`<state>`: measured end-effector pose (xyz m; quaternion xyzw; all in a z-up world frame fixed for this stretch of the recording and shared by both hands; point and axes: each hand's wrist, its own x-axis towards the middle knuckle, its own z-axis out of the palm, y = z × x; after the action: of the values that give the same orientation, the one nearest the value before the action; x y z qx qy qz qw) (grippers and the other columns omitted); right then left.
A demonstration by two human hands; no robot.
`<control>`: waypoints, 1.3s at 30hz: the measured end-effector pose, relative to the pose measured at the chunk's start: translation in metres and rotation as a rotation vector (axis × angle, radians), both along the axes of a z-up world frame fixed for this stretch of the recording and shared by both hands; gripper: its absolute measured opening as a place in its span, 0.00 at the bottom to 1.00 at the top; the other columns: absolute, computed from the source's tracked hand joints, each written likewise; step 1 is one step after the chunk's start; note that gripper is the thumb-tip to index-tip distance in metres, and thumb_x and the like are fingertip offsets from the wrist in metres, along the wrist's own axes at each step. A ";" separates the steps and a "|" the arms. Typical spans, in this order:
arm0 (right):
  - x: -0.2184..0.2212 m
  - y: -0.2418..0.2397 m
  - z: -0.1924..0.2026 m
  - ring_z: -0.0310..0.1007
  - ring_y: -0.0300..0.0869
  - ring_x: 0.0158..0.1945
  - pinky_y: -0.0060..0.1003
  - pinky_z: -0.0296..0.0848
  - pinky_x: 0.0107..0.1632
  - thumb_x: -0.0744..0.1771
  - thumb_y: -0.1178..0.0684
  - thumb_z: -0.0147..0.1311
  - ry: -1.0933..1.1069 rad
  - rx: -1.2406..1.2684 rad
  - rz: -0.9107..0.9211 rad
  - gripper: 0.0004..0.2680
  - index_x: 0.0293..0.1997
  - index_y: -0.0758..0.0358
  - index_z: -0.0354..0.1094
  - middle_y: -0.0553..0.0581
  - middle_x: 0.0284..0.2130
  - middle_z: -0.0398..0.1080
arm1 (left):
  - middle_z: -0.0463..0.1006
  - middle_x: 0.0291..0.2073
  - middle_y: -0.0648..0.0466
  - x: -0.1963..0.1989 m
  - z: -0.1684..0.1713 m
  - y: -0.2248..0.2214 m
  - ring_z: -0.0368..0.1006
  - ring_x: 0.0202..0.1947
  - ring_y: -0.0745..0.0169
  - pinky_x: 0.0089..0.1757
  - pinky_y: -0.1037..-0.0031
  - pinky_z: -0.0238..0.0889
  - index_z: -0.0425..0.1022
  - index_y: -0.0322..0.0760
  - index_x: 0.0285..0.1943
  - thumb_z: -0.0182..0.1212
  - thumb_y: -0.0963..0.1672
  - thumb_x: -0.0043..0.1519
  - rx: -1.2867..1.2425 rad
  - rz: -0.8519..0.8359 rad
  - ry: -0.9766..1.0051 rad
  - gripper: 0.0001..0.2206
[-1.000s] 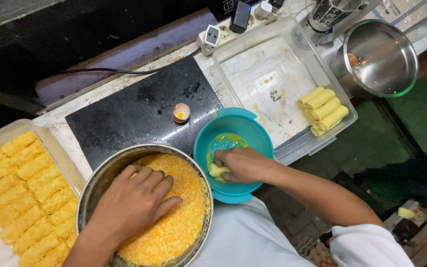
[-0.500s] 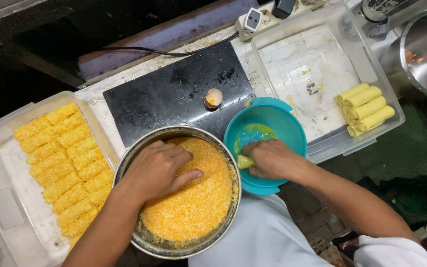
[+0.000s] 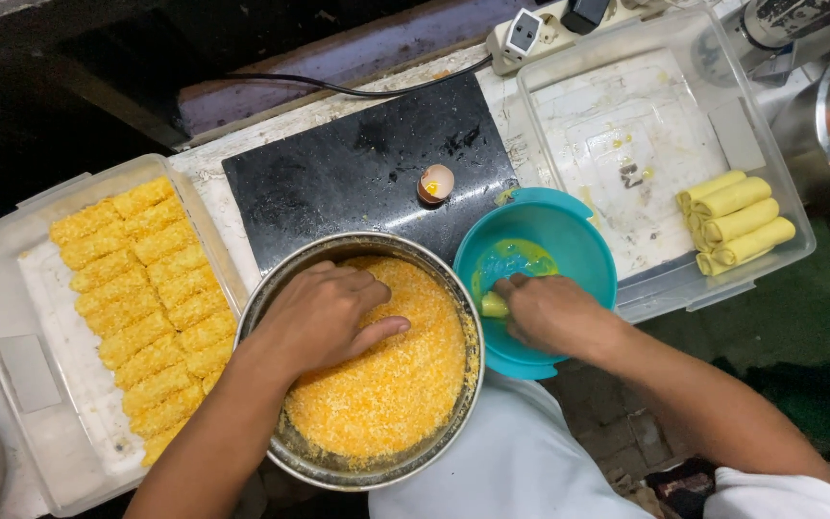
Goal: Breading rectangular food items by dipping them in egg wash and then coating them in breadcrumbs.
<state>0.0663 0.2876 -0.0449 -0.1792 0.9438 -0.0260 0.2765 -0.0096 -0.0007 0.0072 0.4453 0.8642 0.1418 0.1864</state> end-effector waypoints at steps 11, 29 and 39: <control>-0.027 0.014 0.023 0.81 0.54 0.37 0.45 0.80 0.37 0.66 0.52 0.49 -0.401 -0.269 -0.241 0.13 0.54 0.66 0.70 0.67 0.34 0.76 | 0.81 0.28 0.50 0.001 -0.002 -0.001 0.78 0.33 0.56 0.39 0.67 0.67 0.78 0.42 0.40 0.50 0.57 0.65 0.028 -0.002 0.006 0.21; -0.003 0.014 0.015 0.71 0.48 0.37 0.42 0.68 0.40 0.63 0.58 0.58 -0.209 -0.871 -0.402 0.11 0.50 0.60 0.69 0.61 0.33 0.71 | 0.82 0.30 0.48 0.001 0.005 0.002 0.78 0.34 0.56 0.40 0.68 0.68 0.80 0.41 0.41 0.52 0.58 0.64 -0.030 0.035 -0.065 0.21; 0.010 0.080 0.007 0.74 0.53 0.44 0.44 0.79 0.45 0.59 0.68 0.57 -0.190 -1.500 -0.667 0.11 0.42 0.68 0.65 0.73 0.45 0.70 | 0.76 0.28 0.50 0.004 -0.019 -0.002 0.73 0.32 0.49 0.34 0.60 0.65 0.75 0.39 0.36 0.53 0.51 0.65 0.138 0.142 0.123 0.14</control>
<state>0.0763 0.3679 -0.0381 -0.0235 0.6520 -0.7448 0.1397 -0.0054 -0.0030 -0.0120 0.4028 0.8915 0.1861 0.0915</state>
